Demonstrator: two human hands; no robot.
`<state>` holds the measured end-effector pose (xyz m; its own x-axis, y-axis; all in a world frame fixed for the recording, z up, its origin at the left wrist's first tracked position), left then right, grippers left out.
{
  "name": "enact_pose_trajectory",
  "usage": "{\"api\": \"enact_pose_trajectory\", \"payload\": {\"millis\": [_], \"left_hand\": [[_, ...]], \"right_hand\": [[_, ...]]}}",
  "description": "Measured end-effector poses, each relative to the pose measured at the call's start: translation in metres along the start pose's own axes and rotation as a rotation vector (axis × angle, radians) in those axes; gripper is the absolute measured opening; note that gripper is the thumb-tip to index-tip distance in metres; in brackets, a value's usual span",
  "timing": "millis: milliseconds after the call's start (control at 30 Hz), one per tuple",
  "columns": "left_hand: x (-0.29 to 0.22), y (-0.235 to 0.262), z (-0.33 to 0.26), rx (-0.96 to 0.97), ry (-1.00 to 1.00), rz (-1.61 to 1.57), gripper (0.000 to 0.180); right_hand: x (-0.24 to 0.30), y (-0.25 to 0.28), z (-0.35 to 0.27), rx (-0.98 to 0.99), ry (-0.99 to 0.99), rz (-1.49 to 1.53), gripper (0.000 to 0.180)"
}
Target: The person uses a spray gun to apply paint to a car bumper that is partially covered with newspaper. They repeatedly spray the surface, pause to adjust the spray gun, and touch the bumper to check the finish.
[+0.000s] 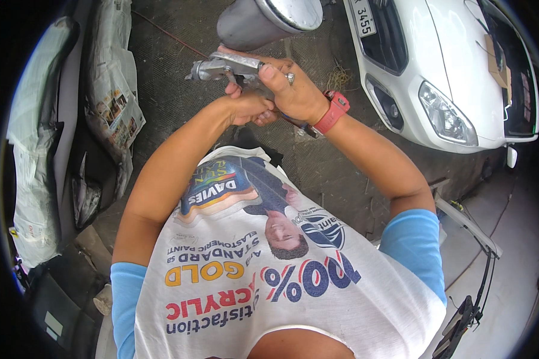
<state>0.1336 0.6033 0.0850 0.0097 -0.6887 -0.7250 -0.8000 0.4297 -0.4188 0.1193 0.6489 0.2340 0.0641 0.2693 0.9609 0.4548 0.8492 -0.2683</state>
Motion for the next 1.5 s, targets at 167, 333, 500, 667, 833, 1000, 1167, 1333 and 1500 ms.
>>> {"api": "enact_pose_trajectory", "payload": {"millis": [167, 333, 500, 667, 833, 1000, 1167, 1333, 1500], "left_hand": [[0.001, 0.003, 0.006, 0.024, -0.016, -0.06, 0.02], [0.006, -0.002, 0.005, -0.006, 0.048, -0.064, 0.021], [-0.032, 0.009, -0.023, -0.131, -0.028, 0.347, 0.03], [-0.045, 0.011, -0.031, -0.163, -0.088, 0.721, 0.033], [-0.047, 0.01, -0.037, -0.223, -0.168, 0.743, 0.032], [-0.033, 0.013, -0.022, -0.211, -0.206, 0.647, 0.016], [-0.031, 0.007, -0.027, -0.22, -0.204, 0.511, 0.031], [-0.019, 0.01, -0.013, -0.331, -0.208, 0.189, 0.036], [-0.021, 0.001, -0.016, -0.36, -0.207, 0.034, 0.047]], "right_hand": [[0.003, 0.003, -0.003, 0.007, 0.022, -0.007, 0.093], [-0.002, 0.009, 0.001, -0.026, 0.077, 0.055, 0.096], [0.01, 0.009, 0.012, -0.066, 0.045, 0.01, 0.118], [0.023, -0.001, 0.018, -0.068, 0.094, 0.101, 0.103], [0.027, -0.007, 0.022, -0.062, 0.112, 0.123, 0.101], [0.028, -0.009, 0.024, -0.037, 0.123, 0.082, 0.1], [0.033, -0.013, 0.024, -0.013, 0.058, 0.013, 0.11], [0.04, 0.003, 0.029, -0.133, 0.145, 0.038, 0.098], [0.041, 0.022, 0.031, -0.209, 0.145, -0.019, 0.094]]}}
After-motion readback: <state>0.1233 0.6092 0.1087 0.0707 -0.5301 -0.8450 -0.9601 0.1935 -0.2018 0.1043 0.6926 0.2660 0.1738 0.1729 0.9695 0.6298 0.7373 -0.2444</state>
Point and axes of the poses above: each hand's wrist, its own z-axis towards the middle knuckle, its own y-axis out of the back of the hand, x = y × z, the point moved 10 cm from there along z, towards the middle knuckle, and after that the axes turned 11 degrees about z, right-handed, at the moved point
